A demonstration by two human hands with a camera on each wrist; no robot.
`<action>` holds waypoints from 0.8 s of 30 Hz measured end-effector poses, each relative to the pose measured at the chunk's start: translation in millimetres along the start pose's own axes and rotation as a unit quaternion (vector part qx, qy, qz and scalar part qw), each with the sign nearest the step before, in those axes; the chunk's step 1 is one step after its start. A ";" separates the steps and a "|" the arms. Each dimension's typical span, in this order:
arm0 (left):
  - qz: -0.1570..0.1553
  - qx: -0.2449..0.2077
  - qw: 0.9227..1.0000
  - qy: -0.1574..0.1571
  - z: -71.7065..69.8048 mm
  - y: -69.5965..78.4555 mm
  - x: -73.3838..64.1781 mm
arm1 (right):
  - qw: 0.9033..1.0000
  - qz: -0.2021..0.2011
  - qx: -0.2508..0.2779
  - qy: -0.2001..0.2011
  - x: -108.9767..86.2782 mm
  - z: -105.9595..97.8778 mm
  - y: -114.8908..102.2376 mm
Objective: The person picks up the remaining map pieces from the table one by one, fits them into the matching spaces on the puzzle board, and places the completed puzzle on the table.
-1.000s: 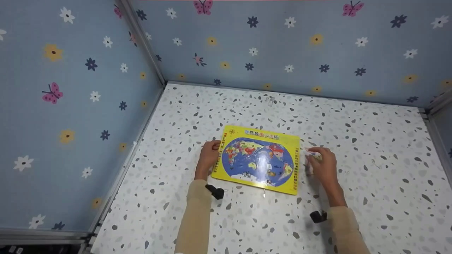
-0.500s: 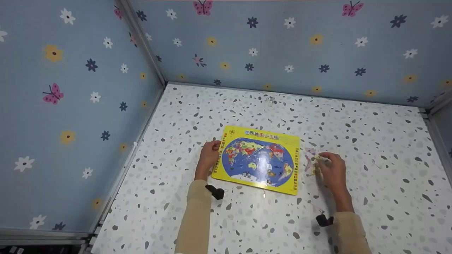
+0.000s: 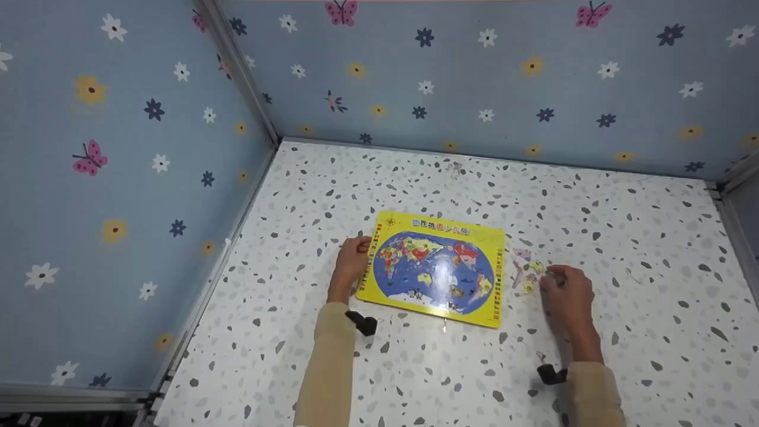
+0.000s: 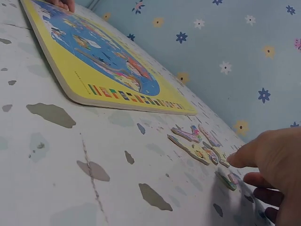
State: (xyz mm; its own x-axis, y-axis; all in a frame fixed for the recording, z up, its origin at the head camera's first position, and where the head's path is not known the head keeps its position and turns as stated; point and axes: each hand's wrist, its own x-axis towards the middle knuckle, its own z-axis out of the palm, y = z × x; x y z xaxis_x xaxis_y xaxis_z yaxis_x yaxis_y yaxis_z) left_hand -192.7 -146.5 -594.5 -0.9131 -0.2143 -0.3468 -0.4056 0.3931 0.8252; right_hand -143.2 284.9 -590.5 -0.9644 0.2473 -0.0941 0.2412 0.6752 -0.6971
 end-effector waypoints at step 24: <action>0.019 0.016 1.000 0.003 -2.0 2.9 -3.3 | 0.998 0.006 -0.043 0.036 -4.7 -0.6 10.2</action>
State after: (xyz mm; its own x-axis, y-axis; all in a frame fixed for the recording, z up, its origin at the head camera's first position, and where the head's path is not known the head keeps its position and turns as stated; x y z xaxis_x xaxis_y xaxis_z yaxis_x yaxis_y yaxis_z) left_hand -190.8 -146.4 -590.1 -0.9275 -0.2046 -0.3127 -0.3722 0.4296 0.8227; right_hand -136.1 291.1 -596.7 -0.9517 0.3031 -0.0492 0.2646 0.7285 -0.6319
